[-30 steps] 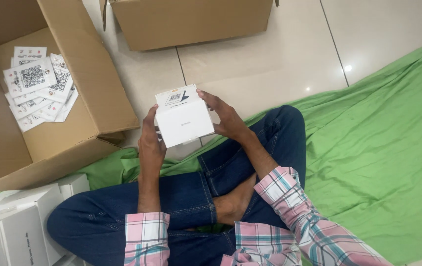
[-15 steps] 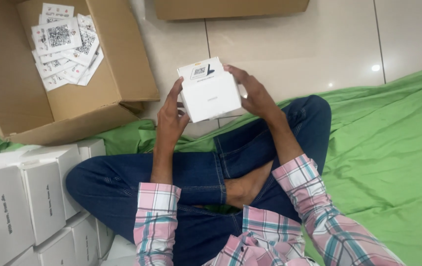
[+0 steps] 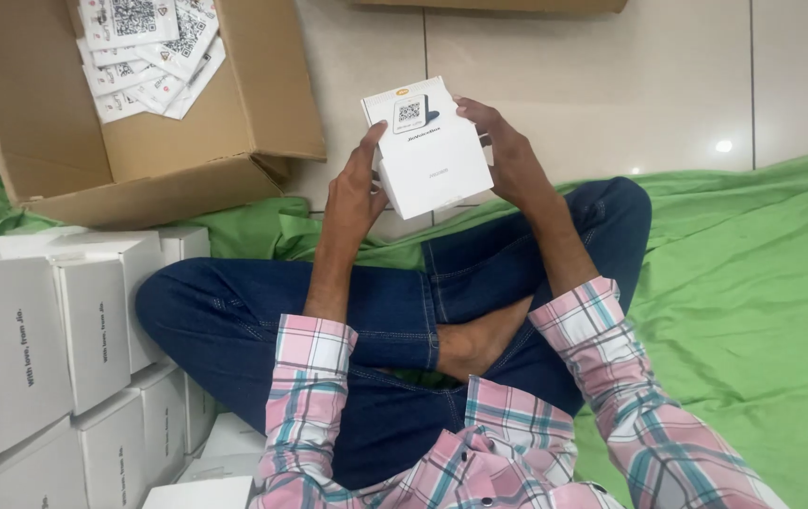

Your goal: The person packs electronic equipment into product boxes and labels them with stickers.

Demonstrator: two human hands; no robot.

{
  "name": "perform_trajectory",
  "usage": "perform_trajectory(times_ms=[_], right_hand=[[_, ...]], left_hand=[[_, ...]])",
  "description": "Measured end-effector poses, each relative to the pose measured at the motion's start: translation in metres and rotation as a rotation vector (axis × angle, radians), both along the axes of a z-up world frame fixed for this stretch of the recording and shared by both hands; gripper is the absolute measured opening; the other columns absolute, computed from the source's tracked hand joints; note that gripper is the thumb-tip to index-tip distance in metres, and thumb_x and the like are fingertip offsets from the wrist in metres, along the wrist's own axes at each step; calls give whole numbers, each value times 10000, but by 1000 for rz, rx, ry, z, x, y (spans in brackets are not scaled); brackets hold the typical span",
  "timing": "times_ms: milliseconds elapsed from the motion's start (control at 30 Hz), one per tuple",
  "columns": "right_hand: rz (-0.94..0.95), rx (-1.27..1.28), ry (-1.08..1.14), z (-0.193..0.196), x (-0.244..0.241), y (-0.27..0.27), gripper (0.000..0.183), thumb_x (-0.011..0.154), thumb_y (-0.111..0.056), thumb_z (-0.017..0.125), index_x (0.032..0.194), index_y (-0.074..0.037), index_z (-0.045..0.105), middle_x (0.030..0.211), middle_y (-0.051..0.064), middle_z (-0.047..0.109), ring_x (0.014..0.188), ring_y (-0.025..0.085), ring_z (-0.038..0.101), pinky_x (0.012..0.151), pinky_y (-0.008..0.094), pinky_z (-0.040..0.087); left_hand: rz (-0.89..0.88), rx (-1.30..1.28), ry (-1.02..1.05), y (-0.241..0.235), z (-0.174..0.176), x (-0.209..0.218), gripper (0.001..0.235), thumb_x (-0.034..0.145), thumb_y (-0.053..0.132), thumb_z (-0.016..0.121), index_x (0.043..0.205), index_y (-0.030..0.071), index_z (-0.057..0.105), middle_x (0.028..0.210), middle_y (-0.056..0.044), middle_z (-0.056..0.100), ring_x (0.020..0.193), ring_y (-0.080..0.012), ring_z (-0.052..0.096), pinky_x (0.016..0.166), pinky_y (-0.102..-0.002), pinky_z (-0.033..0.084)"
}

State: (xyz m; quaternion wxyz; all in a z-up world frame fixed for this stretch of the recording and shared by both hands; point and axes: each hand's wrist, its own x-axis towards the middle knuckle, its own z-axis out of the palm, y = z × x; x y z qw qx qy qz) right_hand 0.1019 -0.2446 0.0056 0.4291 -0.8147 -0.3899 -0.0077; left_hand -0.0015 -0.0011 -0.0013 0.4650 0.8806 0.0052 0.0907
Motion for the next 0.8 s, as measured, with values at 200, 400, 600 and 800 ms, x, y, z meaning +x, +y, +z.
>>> perform_trajectory(times_ms=[200, 400, 600, 800], right_hand=[[-51, 34, 105, -8, 8, 5, 625, 938, -107, 805, 1413, -141, 400, 1588, 172, 499, 1071, 306, 721, 806, 387, 661], [5, -144, 39, 28, 51, 10, 719, 876, -203, 882, 1374, -55, 385, 1264, 230, 682, 896, 315, 750, 722, 396, 642], [72, -300, 25, 59, 78, 10, 651, 907, -222, 807, 1369, -36, 387, 1012, 277, 728, 907, 430, 736, 773, 503, 599], [110, -251, 46, 49, 88, 10, 665, 930, -290, 799, 1393, -49, 388, 1099, 277, 719, 971, 439, 733, 821, 519, 595]], left_hand=[[21, 20, -5, -1, -7, 5, 979, 773, -73, 779, 1580, 245, 325, 1271, -193, 700, 1039, -332, 743, 758, -394, 655], [441, -276, -1, -6, -60, 1, 555, 918, 37, 841, 1329, 53, 468, 1072, -156, 699, 810, -219, 700, 682, -334, 584], [5, 309, -348, -46, 0, -7, 420, 927, 242, 804, 1298, 170, 620, 1262, -46, 641, 1160, -263, 613, 977, -436, 502], [-224, 763, -287, -50, -10, 22, 724, 789, 627, 655, 1424, 290, 575, 1530, -121, 458, 1343, -320, 502, 1020, -486, 437]])
